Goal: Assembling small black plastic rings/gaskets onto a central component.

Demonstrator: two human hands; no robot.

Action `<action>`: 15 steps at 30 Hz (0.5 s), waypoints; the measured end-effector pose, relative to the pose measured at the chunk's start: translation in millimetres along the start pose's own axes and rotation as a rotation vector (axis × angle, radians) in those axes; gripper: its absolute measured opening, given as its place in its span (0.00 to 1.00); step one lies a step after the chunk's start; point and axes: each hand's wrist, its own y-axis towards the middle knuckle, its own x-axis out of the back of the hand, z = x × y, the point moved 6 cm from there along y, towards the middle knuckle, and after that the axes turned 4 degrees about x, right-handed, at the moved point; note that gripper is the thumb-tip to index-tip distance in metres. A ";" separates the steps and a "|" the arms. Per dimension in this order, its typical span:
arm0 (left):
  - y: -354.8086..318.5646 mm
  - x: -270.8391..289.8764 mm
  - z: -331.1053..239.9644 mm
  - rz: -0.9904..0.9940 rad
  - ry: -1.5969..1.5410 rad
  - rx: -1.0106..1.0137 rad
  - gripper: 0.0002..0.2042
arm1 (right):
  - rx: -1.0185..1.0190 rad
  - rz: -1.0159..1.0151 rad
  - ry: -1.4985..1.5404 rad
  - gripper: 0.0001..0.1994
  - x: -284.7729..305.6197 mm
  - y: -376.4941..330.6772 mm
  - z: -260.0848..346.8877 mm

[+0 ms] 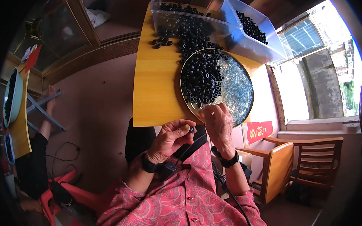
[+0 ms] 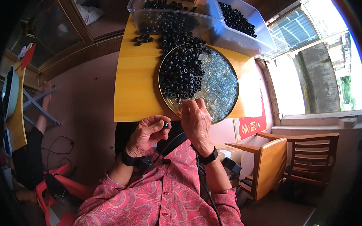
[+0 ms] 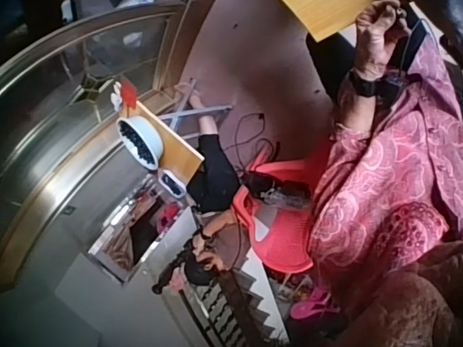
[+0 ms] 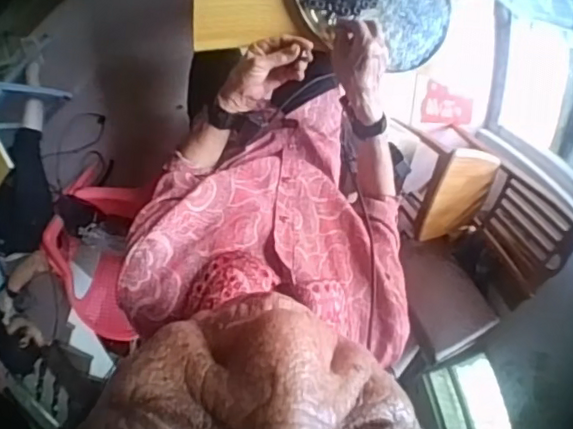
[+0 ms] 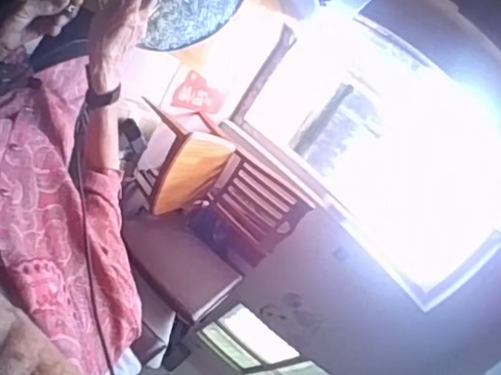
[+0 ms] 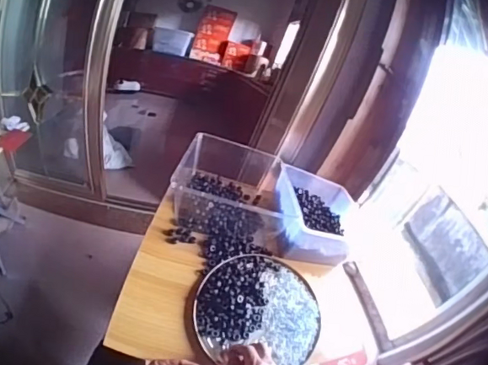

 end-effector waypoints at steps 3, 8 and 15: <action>1.0 0.5 0.1 0.002 -0.002 0.000 0.10 | 0.033 -0.023 -0.119 0.03 -0.6 4.2 3.9; -0.1 1.2 0.0 0.000 -0.006 -0.001 0.10 | -0.002 -0.012 -0.206 0.06 -10.9 11.2 4.4; -0.5 1.4 -0.3 -0.013 -0.002 0.005 0.10 | -0.067 0.047 -0.237 0.06 -18.8 11.2 1.7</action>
